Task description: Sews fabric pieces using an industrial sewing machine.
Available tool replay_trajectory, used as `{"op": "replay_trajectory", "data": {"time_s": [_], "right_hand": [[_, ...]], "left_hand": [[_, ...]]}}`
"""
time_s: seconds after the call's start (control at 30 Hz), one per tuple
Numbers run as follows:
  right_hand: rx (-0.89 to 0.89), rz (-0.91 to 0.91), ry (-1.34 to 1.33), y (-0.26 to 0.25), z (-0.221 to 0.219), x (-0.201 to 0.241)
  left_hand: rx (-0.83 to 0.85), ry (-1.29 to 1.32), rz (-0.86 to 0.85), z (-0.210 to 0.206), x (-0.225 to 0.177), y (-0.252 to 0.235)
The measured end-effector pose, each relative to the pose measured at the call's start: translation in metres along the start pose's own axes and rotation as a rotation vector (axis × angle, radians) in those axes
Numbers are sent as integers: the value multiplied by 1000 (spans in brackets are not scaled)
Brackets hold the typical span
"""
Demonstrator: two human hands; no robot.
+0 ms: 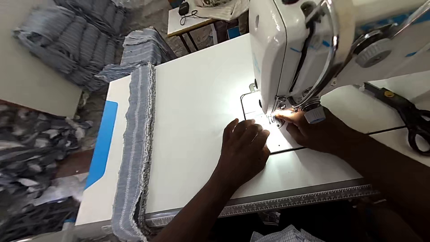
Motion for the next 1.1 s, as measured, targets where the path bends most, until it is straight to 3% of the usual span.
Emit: {"op": "replay_trajectory", "data": {"time_s": [0.1,0.2,0.43,0.6,0.7,0.8,0.97,1.1], "right_hand": [[23,64,33,0,9,-1],[51,-4,39,12,11,7],[-68,-229,77,24,4,34],[-58,-262,104,14,-4,33],[-95,-240,-31,22,4,31],[-131,-291,-223,60,28,21],[-116,-265,-188,93,24,23],[-84,-201,-152,85,17,29]], "left_hand": [[-20,0,11,5,-2,3],[-52,-13,21,6,0,2],[-94,-4,29,4,2,3],[-90,5,35,4,3,0],[-120,99,103,20,-6,17],[-235,234,293,61,-18,85],[-415,-25,708,131,4,272],[-238,-154,1013,137,19,352]]}}
Point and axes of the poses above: each hand's wrist, its own y-axis away from the middle knuckle, its own z-axis out of the back of the hand, x = y × z, the point moved 7 cm from there along -y, towards the middle knuckle, and after that the axes turned 10 degrees about -z, right-handed, at the moved point
